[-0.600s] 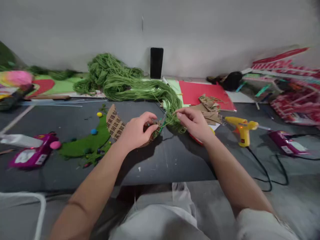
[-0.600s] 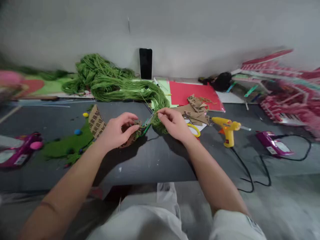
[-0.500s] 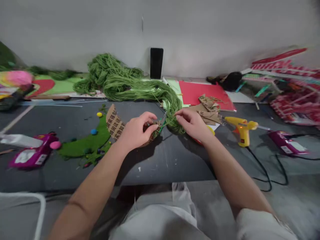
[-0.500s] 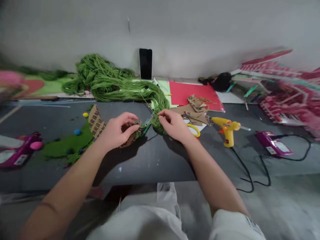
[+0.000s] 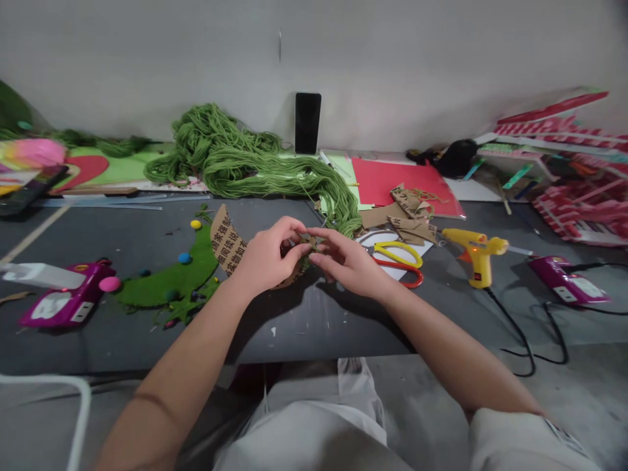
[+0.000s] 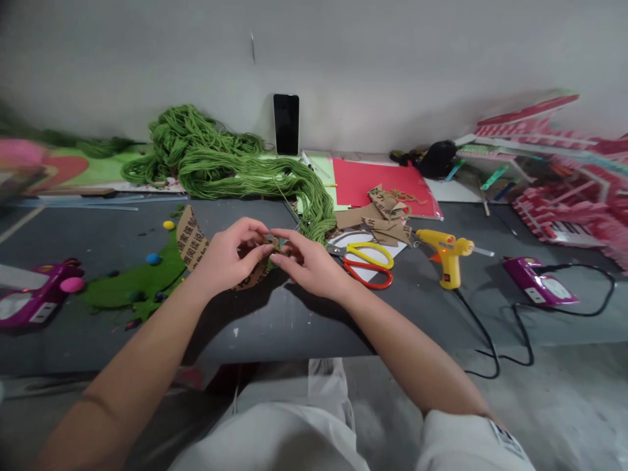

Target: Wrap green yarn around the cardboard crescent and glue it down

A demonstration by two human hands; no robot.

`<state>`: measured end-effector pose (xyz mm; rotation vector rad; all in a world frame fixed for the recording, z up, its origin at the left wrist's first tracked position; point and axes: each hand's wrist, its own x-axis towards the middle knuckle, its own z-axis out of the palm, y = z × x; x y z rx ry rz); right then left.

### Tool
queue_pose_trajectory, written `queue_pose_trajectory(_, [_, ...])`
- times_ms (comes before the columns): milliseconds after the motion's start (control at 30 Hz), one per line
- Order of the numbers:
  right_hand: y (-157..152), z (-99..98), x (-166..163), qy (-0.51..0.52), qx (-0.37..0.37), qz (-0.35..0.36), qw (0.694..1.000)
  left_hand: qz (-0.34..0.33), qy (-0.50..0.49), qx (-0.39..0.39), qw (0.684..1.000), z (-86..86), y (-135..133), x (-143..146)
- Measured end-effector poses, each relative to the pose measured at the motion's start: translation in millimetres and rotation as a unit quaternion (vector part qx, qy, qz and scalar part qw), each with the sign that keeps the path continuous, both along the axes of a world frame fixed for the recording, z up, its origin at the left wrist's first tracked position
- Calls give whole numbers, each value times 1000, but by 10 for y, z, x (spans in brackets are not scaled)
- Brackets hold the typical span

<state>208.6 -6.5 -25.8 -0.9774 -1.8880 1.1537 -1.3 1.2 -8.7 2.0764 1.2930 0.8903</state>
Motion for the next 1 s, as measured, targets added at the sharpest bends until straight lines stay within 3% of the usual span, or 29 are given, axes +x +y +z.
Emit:
queue_pose_trajectory(67, [40,-15,11,45,-42,-27,998,4,-14,3,1000,8,3,4])
queue_pose_trajectory(133, [74,11,34,60,-40,-51,996,11,-38,8,999,8,11,9])
queue_pose_trajectory(467, [54,71,27,11,-27,-78,997,20,-81,12,996,-70,63,15])
queue_pose_trajectory(1000, [89,17,36,36,-147,-67,986,-24,-87,-36,995,-153,105,-13])
